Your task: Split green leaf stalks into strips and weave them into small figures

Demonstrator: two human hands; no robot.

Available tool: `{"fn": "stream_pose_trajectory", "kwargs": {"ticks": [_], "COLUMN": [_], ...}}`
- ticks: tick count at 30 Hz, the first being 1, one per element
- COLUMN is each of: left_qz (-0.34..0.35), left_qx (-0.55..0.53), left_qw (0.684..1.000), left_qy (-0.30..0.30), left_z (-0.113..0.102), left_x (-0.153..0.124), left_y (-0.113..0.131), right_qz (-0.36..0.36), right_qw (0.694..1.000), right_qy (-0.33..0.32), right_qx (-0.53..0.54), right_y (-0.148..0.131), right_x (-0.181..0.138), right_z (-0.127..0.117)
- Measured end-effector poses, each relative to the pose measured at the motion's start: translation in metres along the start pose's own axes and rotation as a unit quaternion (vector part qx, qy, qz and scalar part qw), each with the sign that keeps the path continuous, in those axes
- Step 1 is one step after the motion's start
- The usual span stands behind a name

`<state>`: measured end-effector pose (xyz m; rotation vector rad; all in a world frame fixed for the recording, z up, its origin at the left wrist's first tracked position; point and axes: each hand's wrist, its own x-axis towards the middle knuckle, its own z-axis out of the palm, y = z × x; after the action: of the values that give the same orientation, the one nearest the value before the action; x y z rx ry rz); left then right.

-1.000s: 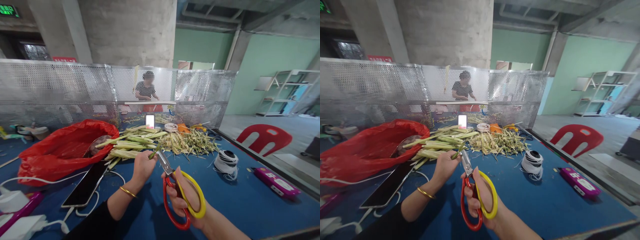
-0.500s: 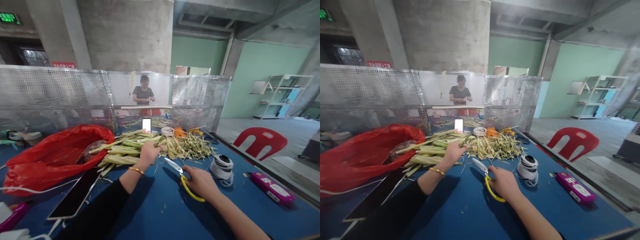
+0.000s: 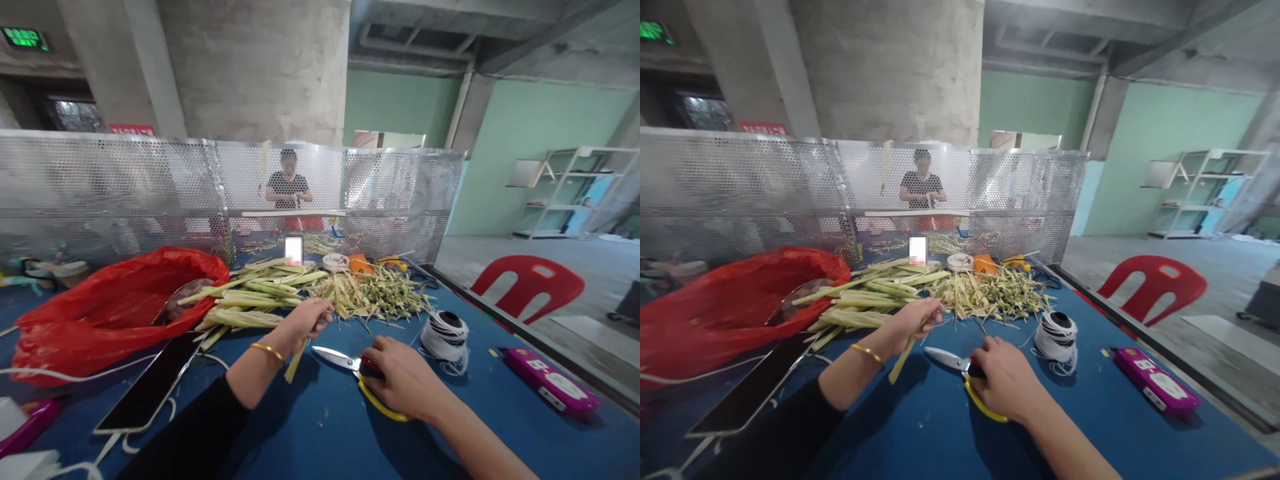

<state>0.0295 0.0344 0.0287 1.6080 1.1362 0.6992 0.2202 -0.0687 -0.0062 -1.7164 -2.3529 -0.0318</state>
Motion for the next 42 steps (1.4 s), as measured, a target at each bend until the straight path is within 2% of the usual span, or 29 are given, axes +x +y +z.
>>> {"fn": "stream_pose_trajectory", "kwargs": {"ticks": [2,3,4,6,7,9,12,14,16,18,20,22,23,24,25,27,29,31,33,35,38,40,42], "left_qz": [-0.002,-0.007,-0.009,-0.005,-0.001,0.014,0.076,0.112,0.113,0.108,0.145,0.223,0.263,0.29,0.295,0.238,0.135,0.045,-0.003,-0.02,-0.015,-0.013,-0.024], "left_qx": [-0.048,-0.119,-0.161,-0.175,-0.159,-0.094,0.026,0.107,0.19,0.268,0.314,0.312,0.294,0.265,0.228,0.127,-0.005,-0.132,-0.221,-0.264,-0.273,-0.266,-0.259], "left_qw": [0.999,0.993,0.987,0.984,0.986,0.995,0.997,0.988,0.975,0.957,0.931,0.89,0.872,0.865,0.871,0.917,0.963,0.975,0.964,0.954,0.951,0.955,0.959], "left_qy": [-0.001,-0.014,-0.027,-0.045,-0.05,-0.044,-0.014,-0.008,-0.013,0.023,0.121,0.246,0.289,0.313,0.32,0.293,0.232,0.175,0.147,0.143,0.142,0.131,0.114], "left_z": [-0.004,-0.006,-0.008,-0.011,-0.013,-0.015,-0.02,-0.023,-0.024,-0.023,-0.02,-0.016,-0.014,-0.013,-0.012,-0.01,-0.009,-0.007,-0.006,-0.005,-0.003,-0.002,0.0], "left_x": [-0.025,-0.036,-0.046,-0.059,-0.063,-0.066,-0.064,-0.062,-0.061,-0.062,-0.065,-0.068,-0.07,-0.071,-0.072,-0.07,-0.066,-0.062,-0.059,-0.058,-0.058,-0.058,-0.059], "left_y": [-0.001,-0.001,-0.001,-0.002,-0.003,-0.008,-0.018,-0.026,-0.033,-0.037,-0.038,-0.035,-0.033,-0.031,-0.029,-0.028,-0.03,-0.034,-0.038,-0.04,-0.042,-0.042,-0.041], "right_qz": [0.008,0.01,0.014,0.016,-0.007,-0.103,-0.225,-0.242,-0.239,-0.232,-0.205,-0.139,-0.094,-0.045,-0.001,0.056,0.071,0.067,0.059,0.039,0.016,0.034,0.064], "right_qw": [0.998,0.994,0.985,0.956,0.947,0.94,0.934,0.937,0.942,0.947,0.955,0.964,0.967,0.964,0.953,0.913,0.868,0.846,0.848,0.857,0.877,0.886,0.87], "right_qy": [0.051,0.087,0.132,0.231,0.272,0.305,0.276,0.25,0.234,0.222,0.216,0.218,0.215,0.205,0.186,0.139,0.1,0.082,0.077,0.073,0.078,0.111,0.146], "right_qx": [0.021,0.058,0.106,0.179,0.171,0.108,0.024,0.008,0.002,-0.001,0.007,0.055,0.103,0.165,0.237,0.381,0.482,0.523,0.521,0.509,0.474,0.449,0.466], "right_y": [-0.008,-0.013,-0.02,-0.035,-0.042,-0.054,-0.059,-0.055,-0.05,-0.045,-0.042,-0.04,-0.039,-0.038,-0.038,-0.04,-0.045,-0.053,-0.061,-0.065,-0.063,-0.058,-0.052], "right_x": [0.012,0.02,0.029,0.047,0.055,0.067,0.071,0.069,0.068,0.068,0.07,0.072,0.073,0.074,0.074,0.075,0.074,0.071,0.068,0.065,0.065,0.067,0.07], "right_z": [-0.009,-0.013,-0.017,-0.023,-0.025,-0.024,-0.012,0.0,0.011,0.019,0.023,0.022,0.021,0.02,0.018,0.017,0.019,0.022,0.025,0.028,0.028,0.027,0.025]}}
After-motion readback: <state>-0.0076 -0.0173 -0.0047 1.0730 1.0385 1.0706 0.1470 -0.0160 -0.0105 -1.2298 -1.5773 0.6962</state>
